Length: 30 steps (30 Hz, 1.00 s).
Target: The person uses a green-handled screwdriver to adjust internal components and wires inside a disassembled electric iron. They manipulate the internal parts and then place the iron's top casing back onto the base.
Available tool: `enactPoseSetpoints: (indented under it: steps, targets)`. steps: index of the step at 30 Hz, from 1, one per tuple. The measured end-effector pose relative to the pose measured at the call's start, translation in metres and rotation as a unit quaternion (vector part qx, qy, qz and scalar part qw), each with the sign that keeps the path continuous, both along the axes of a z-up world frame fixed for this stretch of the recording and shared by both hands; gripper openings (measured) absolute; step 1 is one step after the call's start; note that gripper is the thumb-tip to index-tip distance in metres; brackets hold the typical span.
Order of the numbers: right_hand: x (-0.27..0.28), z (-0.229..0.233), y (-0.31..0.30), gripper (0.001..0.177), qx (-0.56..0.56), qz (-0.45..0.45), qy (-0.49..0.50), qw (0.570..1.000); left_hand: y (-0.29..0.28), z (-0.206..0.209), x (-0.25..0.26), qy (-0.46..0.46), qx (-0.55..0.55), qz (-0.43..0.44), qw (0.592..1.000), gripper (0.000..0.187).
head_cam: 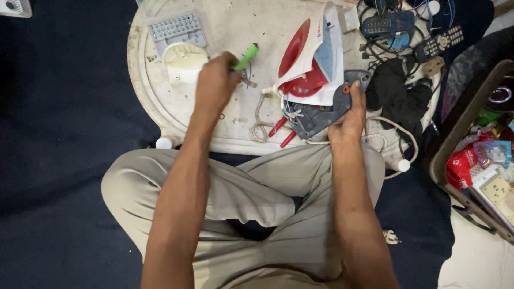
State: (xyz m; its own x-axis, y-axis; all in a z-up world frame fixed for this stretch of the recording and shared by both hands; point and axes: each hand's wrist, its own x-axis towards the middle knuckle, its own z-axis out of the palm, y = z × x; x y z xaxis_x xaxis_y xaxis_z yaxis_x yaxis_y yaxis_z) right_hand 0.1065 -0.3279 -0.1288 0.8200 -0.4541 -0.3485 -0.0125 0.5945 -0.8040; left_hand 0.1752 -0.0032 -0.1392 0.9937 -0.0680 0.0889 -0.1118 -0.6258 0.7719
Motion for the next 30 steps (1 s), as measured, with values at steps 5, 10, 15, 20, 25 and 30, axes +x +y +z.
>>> enactPoseSetpoints:
  steps: [5,10,15,20,25,30]
  targets:
    - [0.001,0.003,0.002,0.032,0.006,0.009,0.009,1.0,0.016,0.009,-0.016,0.082,0.119,0.092,0.985,0.029]
    - [-0.001,-0.003,0.0,0.031,-0.002,0.006,0.002,1.0,-0.002,0.014,-0.036,-0.124,0.135,0.093,0.979,0.023]
    - [0.0,-0.01,0.001,0.027,-0.011,0.022,-0.015,1.0,-0.015,0.01,-0.03,-0.103,0.041,0.007,0.994,0.01]
    - [0.0,-0.006,0.005,0.03,-0.008,0.028,-0.013,1.0,-0.018,0.0,-0.028,-0.089,0.073,0.035,0.993,0.002]
    - [-0.005,0.009,0.015,0.036,-0.046,0.02,-0.055,0.997,-0.008,0.012,-0.038,0.026,-0.03,0.065,0.997,0.018]
    - [-0.012,0.022,0.02,0.036,-0.04,0.006,-0.082,0.996,-0.002,0.026,-0.042,0.04,-0.065,0.08,0.994,0.02]
